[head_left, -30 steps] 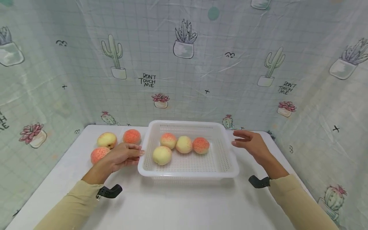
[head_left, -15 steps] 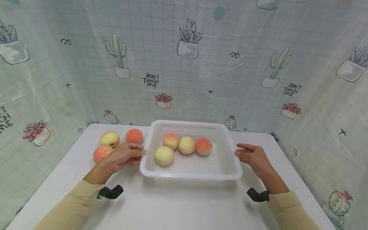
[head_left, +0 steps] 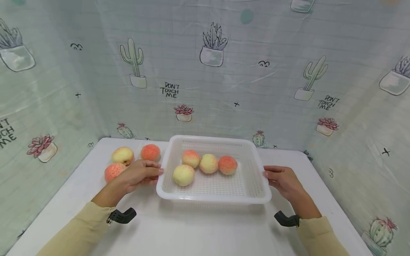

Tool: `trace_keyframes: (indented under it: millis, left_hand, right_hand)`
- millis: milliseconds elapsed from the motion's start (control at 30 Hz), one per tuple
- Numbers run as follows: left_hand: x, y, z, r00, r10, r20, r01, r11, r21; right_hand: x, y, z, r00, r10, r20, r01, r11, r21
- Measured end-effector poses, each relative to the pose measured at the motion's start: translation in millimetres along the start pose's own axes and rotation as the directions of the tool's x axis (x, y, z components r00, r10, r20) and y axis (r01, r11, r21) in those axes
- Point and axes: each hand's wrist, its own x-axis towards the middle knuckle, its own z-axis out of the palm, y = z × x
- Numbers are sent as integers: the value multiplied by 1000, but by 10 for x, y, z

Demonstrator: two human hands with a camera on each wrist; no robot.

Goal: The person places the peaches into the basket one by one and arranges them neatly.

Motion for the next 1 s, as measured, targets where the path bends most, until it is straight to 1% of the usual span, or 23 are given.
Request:
trace_keyframes:
  millis: [67,167,267,400,467,533,667,767,833,900,967,1000]
  left_hand:
    - [3,10,-18,1000,2,5,-2,1000,5]
    - [-4,27,-53,1000,9,9,-9,1000,-20]
    - [-45,40,-120,999,31,20,-30,998,-60]
    - [-126,29,-233,998,63,4,-63,993,-104]
    - [-168,2,-295,996,82,-17,-84,992,-97]
    - [-200,-20,-348,994,92,-51,-96,992,-82]
    - [-265,-34,-453,985,85,-151,-92,995,-42]
    - [-344,-30,-554,968,92,-234,-98,995,-15]
    - [-399,-43,-633,949,121,-292,-126,992,1]
    - [-442,-73,-706,925,152,-349,-153,988,24]
    - [-466,-130,-778,893,182,-412,-170,983,66]
    - [-474,-161,-812,876,191,-443,-168,982,92]
  right_hand:
    - [-13,12,2,1000,7,-5,-7,1000,-15]
    - [-30,24,3,1000,15,-10,-15,1000,-6]
    - [-35,27,7,1000,17,1,-17,1000,18]
    - [-27,32,19,1000,23,10,-23,999,48]
    - [-19,33,29,1000,22,13,-23,998,57]
    - [-17,40,31,1000,23,18,-24,997,70]
    - [-17,63,24,999,27,26,-30,995,100]
    - [-14,76,28,999,29,29,-33,992,119]
    - [-13,79,30,999,27,29,-31,991,127]
    - [-15,76,27,999,21,27,-25,991,133]
    - [-20,70,23,1000,13,24,-16,990,141]
    - [-24,67,22,1000,9,24,-12,990,143]
